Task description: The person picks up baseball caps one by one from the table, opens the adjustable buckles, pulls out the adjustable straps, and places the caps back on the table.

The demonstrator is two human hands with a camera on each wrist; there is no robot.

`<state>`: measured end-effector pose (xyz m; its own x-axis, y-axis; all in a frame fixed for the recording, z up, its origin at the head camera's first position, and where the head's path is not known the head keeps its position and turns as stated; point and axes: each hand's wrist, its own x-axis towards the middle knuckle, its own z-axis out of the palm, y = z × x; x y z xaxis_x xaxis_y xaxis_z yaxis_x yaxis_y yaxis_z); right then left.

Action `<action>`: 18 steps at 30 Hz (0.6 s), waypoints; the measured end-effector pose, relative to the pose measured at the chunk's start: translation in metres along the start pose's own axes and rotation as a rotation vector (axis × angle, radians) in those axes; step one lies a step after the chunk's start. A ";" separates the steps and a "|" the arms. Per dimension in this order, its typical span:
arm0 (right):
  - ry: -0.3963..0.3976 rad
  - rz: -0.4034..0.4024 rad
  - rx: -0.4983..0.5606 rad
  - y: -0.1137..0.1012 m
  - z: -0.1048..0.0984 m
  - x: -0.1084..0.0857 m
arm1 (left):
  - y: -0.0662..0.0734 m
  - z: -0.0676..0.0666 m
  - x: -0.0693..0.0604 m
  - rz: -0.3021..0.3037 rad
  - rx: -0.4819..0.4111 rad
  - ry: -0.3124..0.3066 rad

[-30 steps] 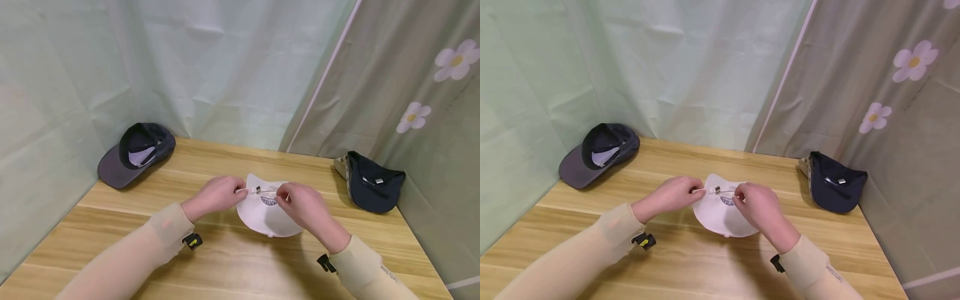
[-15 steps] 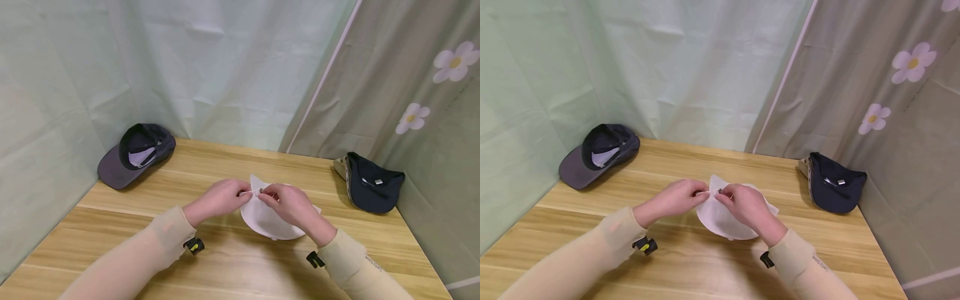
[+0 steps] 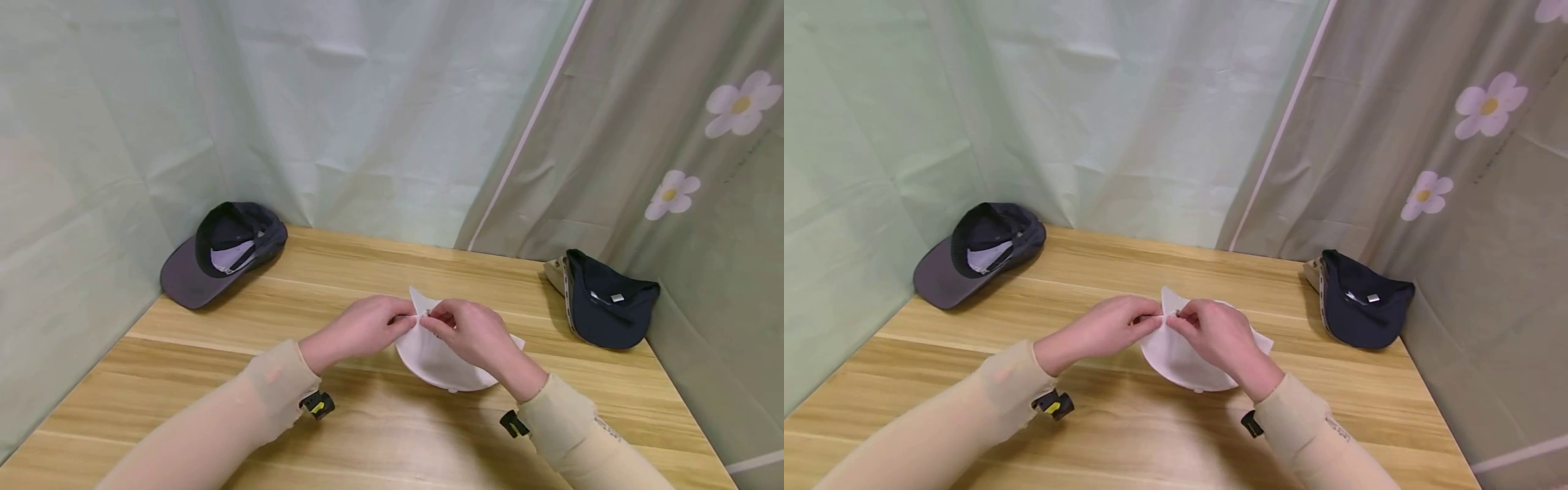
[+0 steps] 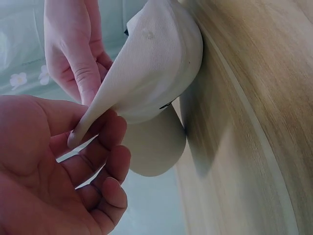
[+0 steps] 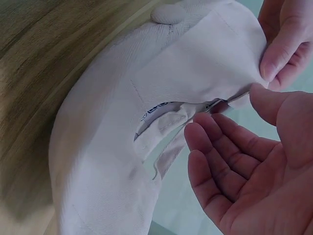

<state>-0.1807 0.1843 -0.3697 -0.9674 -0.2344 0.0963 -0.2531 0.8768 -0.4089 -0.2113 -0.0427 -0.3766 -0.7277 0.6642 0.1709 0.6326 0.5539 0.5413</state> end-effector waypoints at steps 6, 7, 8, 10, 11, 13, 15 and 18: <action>0.039 -0.037 -0.063 -0.002 0.000 -0.001 | 0.000 0.001 0.001 0.010 0.020 0.007; 0.050 -0.043 -0.079 -0.003 0.000 -0.001 | 0.001 0.001 0.001 0.014 0.022 0.009; 0.062 -0.048 -0.094 -0.003 0.000 -0.001 | 0.001 0.001 0.001 0.020 0.024 0.011; 0.079 -0.058 -0.121 -0.003 0.001 0.000 | 0.003 0.001 0.001 0.029 0.027 0.013; 0.083 -0.062 -0.131 -0.003 0.001 0.000 | 0.004 0.001 0.001 0.033 0.028 0.014; 0.085 -0.073 -0.145 -0.003 0.001 0.000 | 0.005 0.001 0.001 0.038 0.033 0.015; 0.083 -0.089 -0.154 -0.003 0.001 0.000 | 0.006 0.001 0.001 0.037 0.043 0.019; 0.079 -0.115 -0.157 -0.002 0.000 0.000 | 0.006 0.001 0.001 0.023 0.066 0.026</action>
<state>-0.1801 0.1823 -0.3687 -0.9282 -0.3084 0.2080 -0.3548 0.9022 -0.2454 -0.2075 -0.0383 -0.3743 -0.7193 0.6639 0.2045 0.6645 0.5715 0.4815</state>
